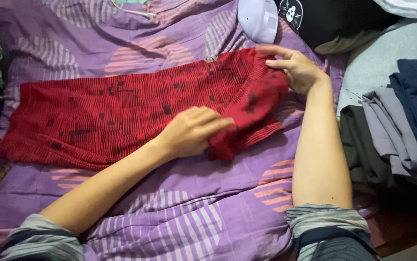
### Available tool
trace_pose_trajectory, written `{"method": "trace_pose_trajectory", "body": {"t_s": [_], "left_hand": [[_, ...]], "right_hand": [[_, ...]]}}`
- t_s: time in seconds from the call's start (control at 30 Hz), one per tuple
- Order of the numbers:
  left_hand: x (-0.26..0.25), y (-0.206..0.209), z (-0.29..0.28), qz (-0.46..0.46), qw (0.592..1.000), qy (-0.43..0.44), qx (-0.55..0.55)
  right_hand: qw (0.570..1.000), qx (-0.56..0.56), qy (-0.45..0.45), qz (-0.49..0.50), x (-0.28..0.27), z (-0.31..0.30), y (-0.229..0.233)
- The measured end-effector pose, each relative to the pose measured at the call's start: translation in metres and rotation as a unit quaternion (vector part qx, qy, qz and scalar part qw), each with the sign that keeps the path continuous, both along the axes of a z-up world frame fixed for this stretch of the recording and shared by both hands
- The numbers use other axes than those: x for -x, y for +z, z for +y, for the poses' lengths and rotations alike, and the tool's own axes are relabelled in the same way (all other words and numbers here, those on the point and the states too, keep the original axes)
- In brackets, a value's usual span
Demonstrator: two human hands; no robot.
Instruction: The person folds a green cloth with a checkered pattern and then a red patterned garment by hand on a bed, placing them onto a stack of folded items.
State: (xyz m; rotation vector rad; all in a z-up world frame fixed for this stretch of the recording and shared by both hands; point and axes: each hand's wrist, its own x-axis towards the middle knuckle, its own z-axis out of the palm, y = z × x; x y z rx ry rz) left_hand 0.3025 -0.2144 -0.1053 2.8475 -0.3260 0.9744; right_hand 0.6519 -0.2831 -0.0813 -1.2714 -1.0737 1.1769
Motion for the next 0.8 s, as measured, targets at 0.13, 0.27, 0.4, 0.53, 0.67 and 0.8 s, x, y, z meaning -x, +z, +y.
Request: {"method": "trace_pose_trajectory", "body": {"t_s": [0.13, 0.27, 0.4, 0.53, 0.67, 0.8], "left_hand": [[-0.002, -0.003, -0.009, 0.020, 0.992, -0.099, -0.078], [-0.023, 0.009, -0.004, 0.124, 0.990, -0.043, -0.051], [-0.037, -0.007, 0.019, 0.090, 0.992, -0.082, -0.021], [-0.057, -0.077, 0.074, 0.029, 0.839, 0.012, 0.544], [-0.068, -0.111, 0.129, -0.003, 0.497, 0.005, 0.868], [-0.047, -0.087, 0.108, 0.091, 0.400, 0.008, 0.912]], "right_hand": [[0.996, 0.068, 0.055, -0.031, -0.015, -0.012, -0.019], [0.986, 0.107, 0.076, -0.102, -0.032, -0.008, -0.042], [0.997, 0.001, 0.082, -0.011, -0.053, -0.010, -0.055], [0.995, 0.076, -0.004, 0.063, -0.061, -0.001, -0.075], [0.985, 0.169, -0.020, 0.027, -0.065, 0.004, -0.067], [0.928, 0.291, -0.092, -0.211, -0.051, 0.007, -0.030]]}}
